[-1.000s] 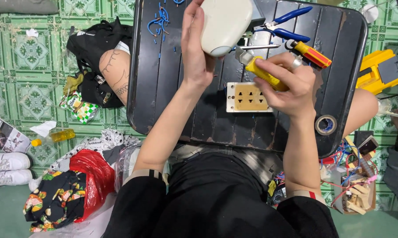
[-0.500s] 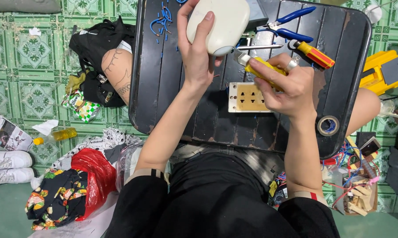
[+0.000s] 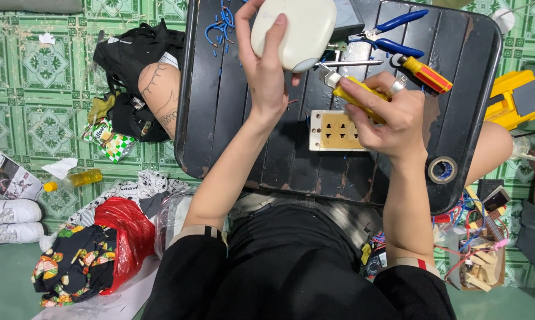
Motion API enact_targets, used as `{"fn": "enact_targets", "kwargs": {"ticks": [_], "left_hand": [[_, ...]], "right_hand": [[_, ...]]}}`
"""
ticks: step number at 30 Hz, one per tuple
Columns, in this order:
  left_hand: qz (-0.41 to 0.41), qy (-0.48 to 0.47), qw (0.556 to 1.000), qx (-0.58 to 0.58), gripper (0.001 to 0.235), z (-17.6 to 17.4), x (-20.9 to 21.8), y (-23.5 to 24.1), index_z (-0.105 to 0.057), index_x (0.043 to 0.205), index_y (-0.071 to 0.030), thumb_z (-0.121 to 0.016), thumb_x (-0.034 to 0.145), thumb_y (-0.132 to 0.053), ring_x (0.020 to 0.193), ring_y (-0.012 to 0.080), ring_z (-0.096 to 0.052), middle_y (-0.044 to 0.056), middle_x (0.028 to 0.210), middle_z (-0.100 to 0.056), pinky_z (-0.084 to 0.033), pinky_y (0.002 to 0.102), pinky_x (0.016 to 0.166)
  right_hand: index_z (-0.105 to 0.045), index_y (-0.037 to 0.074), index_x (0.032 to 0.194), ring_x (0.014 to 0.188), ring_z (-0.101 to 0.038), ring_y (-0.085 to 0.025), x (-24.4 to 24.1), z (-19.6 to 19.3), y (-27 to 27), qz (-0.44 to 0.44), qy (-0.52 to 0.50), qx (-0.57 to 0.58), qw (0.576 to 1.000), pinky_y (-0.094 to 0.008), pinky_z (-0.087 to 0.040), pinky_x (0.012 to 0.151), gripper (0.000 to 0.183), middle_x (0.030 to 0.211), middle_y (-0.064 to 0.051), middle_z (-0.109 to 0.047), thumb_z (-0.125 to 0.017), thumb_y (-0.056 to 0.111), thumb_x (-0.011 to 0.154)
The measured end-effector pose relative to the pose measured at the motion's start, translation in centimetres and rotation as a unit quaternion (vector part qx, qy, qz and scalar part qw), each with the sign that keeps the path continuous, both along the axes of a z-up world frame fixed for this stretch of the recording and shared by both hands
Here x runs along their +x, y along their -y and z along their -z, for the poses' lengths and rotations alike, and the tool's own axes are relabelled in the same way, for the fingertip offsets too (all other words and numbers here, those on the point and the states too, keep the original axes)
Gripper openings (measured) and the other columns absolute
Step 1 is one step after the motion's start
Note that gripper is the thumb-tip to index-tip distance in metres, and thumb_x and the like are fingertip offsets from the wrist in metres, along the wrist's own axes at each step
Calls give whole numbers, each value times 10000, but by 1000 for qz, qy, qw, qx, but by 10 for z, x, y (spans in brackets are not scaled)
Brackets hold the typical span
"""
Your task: The person sits on the floor and uses a screwdriver to tighten screws on a white electrical socket. They then use a utility knife to cut and strip wires connected to the socket and a white plastic housing. The person manipulates the wires and components on a black lap desk.
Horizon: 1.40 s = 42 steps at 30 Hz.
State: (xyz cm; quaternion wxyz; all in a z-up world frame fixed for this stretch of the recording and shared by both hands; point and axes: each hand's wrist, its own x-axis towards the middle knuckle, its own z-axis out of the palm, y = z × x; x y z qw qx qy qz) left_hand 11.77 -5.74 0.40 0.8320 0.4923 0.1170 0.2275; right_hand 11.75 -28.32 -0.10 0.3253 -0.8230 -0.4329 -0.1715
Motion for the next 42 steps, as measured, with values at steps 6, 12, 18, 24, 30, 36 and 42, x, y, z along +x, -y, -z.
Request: {"fn": "enact_targets", "kwargs": {"ticks": [6,12,18,24,30,36,42], "left_hand": [[4,55,997,49,310,4,2,2,-507,1306,-219,-581,1012,-284,740,311,-744,83,1141,-594,-521,324,306],[-30,27,986,160,366,3,-3,0,-495,1359,-288,-574,1009,-360,783,226,-725,34,1181,-592,-543,285,323],[-11,-19,983,180,422,-2,-6,-1,-501,1409,-277,-552,995,-340,724,220,-714,51,1239,-647,-553,280,317],[-6,-10,983,185,380,-1,-3,-3,-504,1358,-253,-544,986,-322,724,234,-722,64,1229,-637,-522,268,305],[27,-60,979,192,351,0,2,-5,-520,1298,-244,-515,956,-320,569,241,-708,90,1121,-631,-472,274,272],[80,-167,979,85,539,2,8,-8,-446,1349,-186,-570,832,-271,532,237,-651,166,935,-626,-442,268,305],[157,-156,975,0,538,-12,6,-15,-423,1188,-219,-704,778,-425,601,200,-588,156,899,-598,-379,255,339]], "right_hand": [[-729,126,1395,724,-585,-223,-1,3,-2,10,6,-15,1000,-339,-323,580,367,1047,-132,-696,-751,88,1031],[-726,88,1384,731,-599,-226,-4,-7,-5,-4,-57,-10,998,-321,-372,597,379,1010,-120,-691,-702,77,1006],[-721,76,1372,631,-482,-205,-2,-11,0,-32,-100,-3,994,-329,-360,611,394,976,-115,-667,-664,28,985],[-712,66,1389,662,-493,-204,-3,-7,-4,-18,-126,3,992,-335,-373,654,401,947,-122,-653,-682,51,990],[-678,-24,1335,740,-584,-224,-8,-36,-16,-38,-254,29,966,-339,-420,710,320,997,-140,-703,-619,39,1027],[-615,-23,1439,731,-492,-266,-7,-32,-12,-48,-221,-10,974,-397,-372,734,407,968,-148,-600,-588,40,1038],[-508,-39,1519,895,-595,-286,-4,-36,0,-84,-218,-6,972,-398,-442,814,480,1120,-186,-646,-596,-56,1047]]}}
